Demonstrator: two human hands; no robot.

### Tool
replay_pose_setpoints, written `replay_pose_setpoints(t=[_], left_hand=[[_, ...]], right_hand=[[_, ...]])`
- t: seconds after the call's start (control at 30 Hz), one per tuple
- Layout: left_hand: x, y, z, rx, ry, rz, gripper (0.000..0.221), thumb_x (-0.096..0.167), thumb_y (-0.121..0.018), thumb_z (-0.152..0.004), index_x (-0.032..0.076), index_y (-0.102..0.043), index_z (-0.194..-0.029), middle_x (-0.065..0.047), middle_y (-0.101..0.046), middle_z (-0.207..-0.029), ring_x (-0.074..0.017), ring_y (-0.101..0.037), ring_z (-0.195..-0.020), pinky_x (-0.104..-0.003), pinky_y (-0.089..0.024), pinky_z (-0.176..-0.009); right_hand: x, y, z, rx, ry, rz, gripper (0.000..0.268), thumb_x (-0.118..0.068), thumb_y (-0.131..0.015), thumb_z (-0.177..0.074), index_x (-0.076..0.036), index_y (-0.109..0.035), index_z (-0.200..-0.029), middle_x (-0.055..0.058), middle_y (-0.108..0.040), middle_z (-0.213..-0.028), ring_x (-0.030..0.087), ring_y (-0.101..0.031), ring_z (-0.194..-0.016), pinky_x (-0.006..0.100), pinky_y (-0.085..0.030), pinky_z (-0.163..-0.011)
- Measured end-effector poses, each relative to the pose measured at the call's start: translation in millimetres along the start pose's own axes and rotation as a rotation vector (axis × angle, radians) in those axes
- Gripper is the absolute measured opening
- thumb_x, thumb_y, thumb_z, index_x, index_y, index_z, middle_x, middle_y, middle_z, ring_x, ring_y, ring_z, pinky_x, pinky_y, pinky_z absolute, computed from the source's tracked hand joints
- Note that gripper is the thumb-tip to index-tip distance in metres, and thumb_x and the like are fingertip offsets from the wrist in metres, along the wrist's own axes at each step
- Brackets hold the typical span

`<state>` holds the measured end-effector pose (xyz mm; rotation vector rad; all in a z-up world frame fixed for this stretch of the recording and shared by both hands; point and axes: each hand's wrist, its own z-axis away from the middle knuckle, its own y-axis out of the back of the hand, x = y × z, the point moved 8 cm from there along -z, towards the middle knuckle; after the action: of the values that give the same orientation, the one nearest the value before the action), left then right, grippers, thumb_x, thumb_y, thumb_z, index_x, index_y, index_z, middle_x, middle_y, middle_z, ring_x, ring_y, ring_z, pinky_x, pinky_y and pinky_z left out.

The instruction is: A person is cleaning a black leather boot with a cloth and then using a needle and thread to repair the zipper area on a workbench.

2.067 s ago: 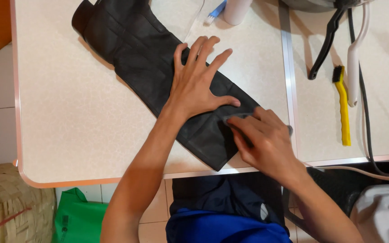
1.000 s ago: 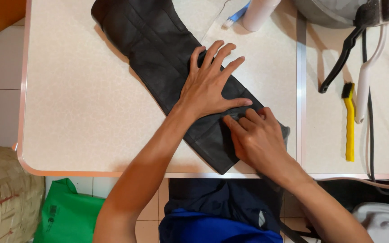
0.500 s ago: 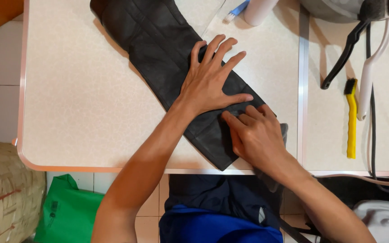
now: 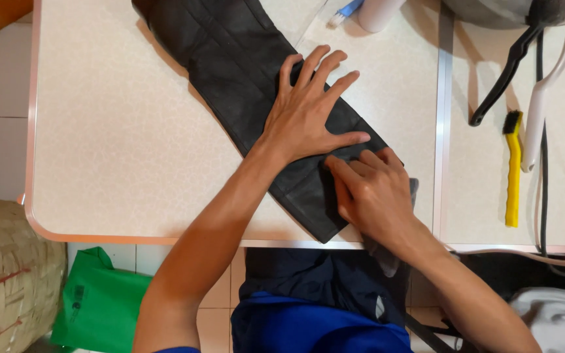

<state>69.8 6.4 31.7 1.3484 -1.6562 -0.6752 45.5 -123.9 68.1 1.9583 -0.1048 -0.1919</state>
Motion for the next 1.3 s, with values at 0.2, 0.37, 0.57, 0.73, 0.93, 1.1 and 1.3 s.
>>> replay_pose_setpoints(t=[0.2, 0.37, 0.57, 0.73, 0.93, 1.1, 1.3], left_hand=[[-4.9, 1.5, 0.7, -0.008, 0.014, 0.024, 0.089, 0.084, -0.060, -0.088, 0.009, -0.061, -0.136, -0.013, -0.045, -0.147, -0.0335, -0.034, -0.143, -0.062, -0.029, -0.111], [-2.8, 0.2, -0.1, -0.024, 0.019, 0.008, 0.088, 0.084, -0.062, -0.087, 0.010, -0.062, -0.137, -0.013, -0.045, -0.147, -0.0331, -0.033, -0.143, -0.062, -0.028, -0.112], [2.2, 1.1, -0.9, -0.013, 0.002, 0.007, 0.086, 0.082, -0.063, -0.088, 0.011, -0.062, -0.135, -0.013, -0.047, -0.146, -0.0335, -0.036, -0.142, -0.062, -0.029, -0.111], [-3.4, -0.7, 0.1, -0.006, 0.010, -0.004, 0.090, 0.086, -0.061, -0.086, 0.011, -0.061, -0.136, -0.013, -0.046, -0.147, -0.0340, -0.036, -0.142, -0.062, -0.029, -0.111], [-0.4, 0.1, 0.5, -0.005, 0.006, 0.018, 0.085, 0.082, -0.065, -0.087, 0.011, -0.063, -0.134, -0.012, -0.045, -0.146, -0.0332, -0.034, -0.142, -0.062, -0.028, -0.111], [-2.7, -0.1, -0.2, -0.009, 0.013, 0.027, 0.085, 0.083, -0.065, -0.087, 0.012, -0.064, -0.134, -0.013, -0.045, -0.147, -0.0334, -0.034, -0.143, -0.062, -0.029, -0.110], [-3.3, -1.6, 0.6, -0.004, 0.002, 0.027, 0.086, 0.083, -0.062, -0.088, 0.010, -0.064, -0.133, -0.014, -0.045, -0.147, -0.0336, -0.033, -0.143, -0.062, -0.028, -0.110]], right_hand=[[4.8, 7.7, 45.6, -0.141, -0.095, 0.082, 0.018, -0.006, -0.067, -0.092, -0.014, -0.071, -0.108, -0.004, -0.055, -0.056, 0.021, -0.054, -0.062, 0.038, -0.041, -0.066], [22.9, 22.1, 58.8, -0.256, -0.261, -0.098, 0.025, -0.012, -0.064, -0.087, -0.019, -0.075, -0.108, 0.000, -0.061, -0.061, 0.024, -0.060, -0.061, 0.038, -0.046, -0.070], [-31.5, 0.1, 12.6, -0.010, -0.150, -0.275, 0.017, -0.004, -0.063, -0.089, -0.006, -0.070, -0.104, 0.001, -0.066, -0.072, 0.023, -0.056, -0.063, 0.039, -0.038, -0.063], [-55.8, -3.0, 13.9, 0.089, -0.085, -0.378, 0.012, 0.004, -0.060, -0.094, 0.000, -0.070, -0.101, 0.005, -0.056, -0.064, 0.023, -0.048, -0.062, 0.038, -0.031, -0.061], [-43.3, 0.0, 7.6, -0.140, -0.036, -0.653, 0.015, 0.000, -0.064, -0.090, -0.005, -0.074, -0.099, 0.002, -0.063, -0.065, 0.020, -0.050, -0.057, 0.035, -0.035, -0.065], [-57.1, -10.1, -2.2, 0.104, 0.036, -0.436, 0.014, 0.002, -0.061, -0.097, -0.002, -0.072, -0.105, 0.001, -0.055, -0.064, 0.021, -0.048, -0.063, 0.035, -0.031, -0.065], [-47.5, 6.0, 16.7, -0.095, 0.093, -0.593, 0.021, 0.004, -0.057, -0.094, -0.001, -0.072, -0.108, 0.004, -0.055, -0.065, 0.022, -0.046, -0.062, 0.036, -0.030, -0.066]])
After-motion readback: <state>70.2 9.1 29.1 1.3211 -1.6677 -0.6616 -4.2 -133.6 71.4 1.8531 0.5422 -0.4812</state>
